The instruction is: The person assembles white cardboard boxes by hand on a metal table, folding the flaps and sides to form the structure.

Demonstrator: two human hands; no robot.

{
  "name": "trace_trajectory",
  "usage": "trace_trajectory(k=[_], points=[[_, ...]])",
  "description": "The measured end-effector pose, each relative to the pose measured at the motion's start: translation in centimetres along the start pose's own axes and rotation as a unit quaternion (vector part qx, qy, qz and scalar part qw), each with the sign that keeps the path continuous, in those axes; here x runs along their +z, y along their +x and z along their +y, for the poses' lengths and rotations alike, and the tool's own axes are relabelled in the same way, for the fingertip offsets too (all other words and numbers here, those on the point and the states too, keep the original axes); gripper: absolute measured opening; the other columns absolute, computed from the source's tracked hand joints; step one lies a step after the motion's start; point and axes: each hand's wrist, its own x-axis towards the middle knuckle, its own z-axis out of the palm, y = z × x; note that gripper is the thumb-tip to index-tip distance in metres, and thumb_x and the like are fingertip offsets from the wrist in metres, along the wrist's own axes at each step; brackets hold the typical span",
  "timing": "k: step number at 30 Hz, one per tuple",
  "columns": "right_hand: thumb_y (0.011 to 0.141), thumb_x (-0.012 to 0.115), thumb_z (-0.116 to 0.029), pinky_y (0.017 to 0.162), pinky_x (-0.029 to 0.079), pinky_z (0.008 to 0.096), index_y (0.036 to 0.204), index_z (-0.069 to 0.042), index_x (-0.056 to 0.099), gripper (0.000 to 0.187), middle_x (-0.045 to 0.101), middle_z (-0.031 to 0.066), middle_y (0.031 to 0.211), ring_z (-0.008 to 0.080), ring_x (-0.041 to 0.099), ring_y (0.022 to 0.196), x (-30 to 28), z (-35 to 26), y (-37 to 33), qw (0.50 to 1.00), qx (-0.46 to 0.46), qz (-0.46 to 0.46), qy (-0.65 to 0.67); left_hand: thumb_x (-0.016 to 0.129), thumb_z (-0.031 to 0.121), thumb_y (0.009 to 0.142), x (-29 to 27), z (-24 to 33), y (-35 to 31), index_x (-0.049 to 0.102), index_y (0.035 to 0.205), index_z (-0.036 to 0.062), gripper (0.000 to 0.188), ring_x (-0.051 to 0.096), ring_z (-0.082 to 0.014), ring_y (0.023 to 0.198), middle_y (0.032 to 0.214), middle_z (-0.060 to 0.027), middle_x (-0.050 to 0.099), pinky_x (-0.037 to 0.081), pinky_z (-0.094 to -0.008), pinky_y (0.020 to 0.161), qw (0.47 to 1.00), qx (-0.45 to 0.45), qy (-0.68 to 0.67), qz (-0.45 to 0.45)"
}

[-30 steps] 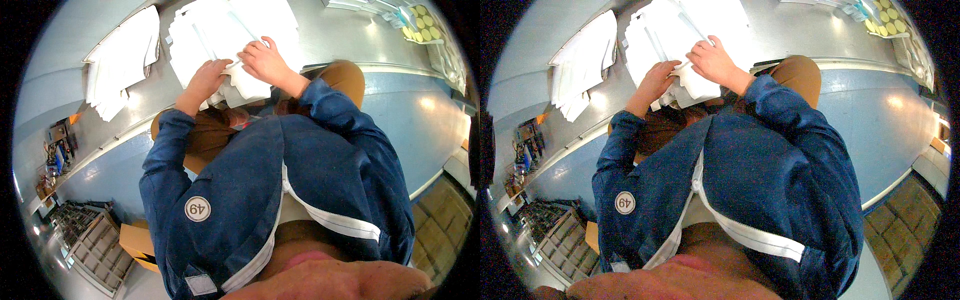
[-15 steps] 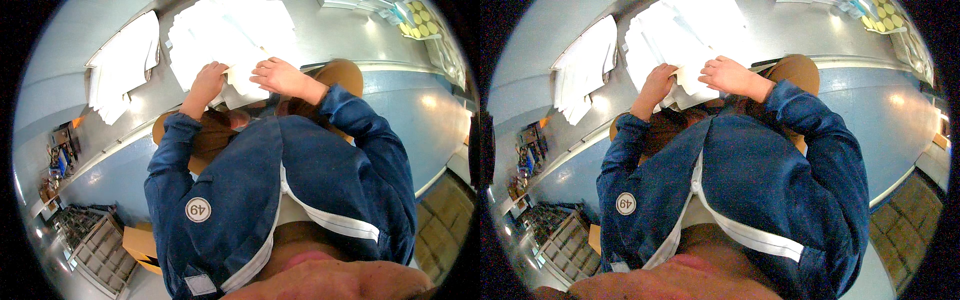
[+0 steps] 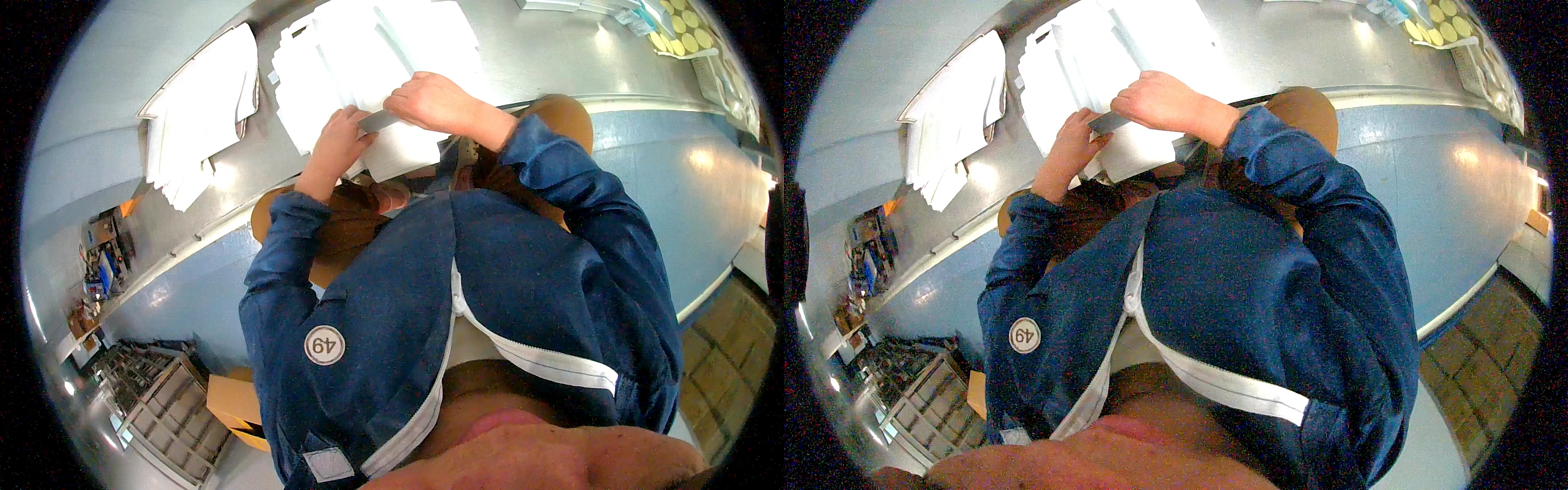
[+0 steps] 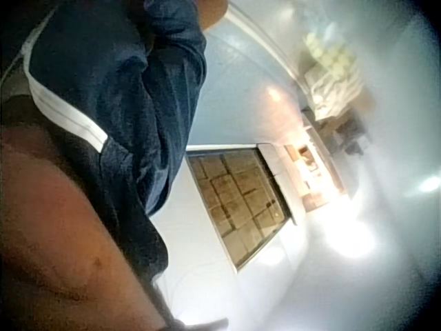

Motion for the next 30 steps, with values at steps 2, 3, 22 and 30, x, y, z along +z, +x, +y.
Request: trace_trajectory(k=[2,3,22,30], points=[[0.09,0.067,-0.023,0.089,0.049,0.0398,0.11,-0.008,0.066,0.025,0.069,0.0077,0.099,0.0282,0.066,0.098,-1.4,0.0,-0.3,0.999,-0.016,0.009,0.033,0.072,0.008,0.082,0.2,0.1,-0.1,0.068,0.118,0.0037,0.037,0.06,-0.0364,0.108,0.111,-0.0143,0.065,0.05,-0.0449,0.097,1.0,-0.008,-0.015,0.009],[0.089,0.069,-0.024,0.092,0.048,0.0402,0.111,-0.008,0.065,0.027,0.068,0.0086,0.104,0.029,0.065,0.102,-2.4,-0.2,-1.1,0.996,-0.044,0.052,0.064,0.071,0.007,0.082,0.3,0.2,-0.2,0.068,0.118,0.0037,0.037,0.06,-0.0365,0.108,0.111,-0.0144,0.065,0.05,-0.0451,0.097,1.0,-0.012,-0.023,0.013],[0.087,0.069,-0.008,0.088,0.053,0.0431,0.107,-0.005,0.065,0.021,0.066,0.0126,0.105,0.0329,0.064,0.101,2.1,4.6,-7.3,0.989,0.045,0.115,0.087,0.069,0.004,0.083,0.2,-0.4,0.4,0.068,0.114,0.0052,0.031,0.06,-0.0368,0.105,0.108,-0.0137,0.064,0.05,-0.0443,0.093,0.999,0.047,0.021,0.001],[0.096,0.063,-0.015,0.075,0.054,0.0485,0.109,-0.009,0.065,0.015,0.066,0.0127,0.1,0.0341,0.068,0.087,-0.3,5.4,-3.1,0.962,0.204,-0.103,0.148,0.067,0.007,0.086,-0.8,-0.7,1.3,0.072,0.097,0.0046,0.012,0.064,-0.0364,0.094,0.095,-0.0135,0.066,0.053,-0.0462,0.084,0.998,0.062,0.022,-0.016]])
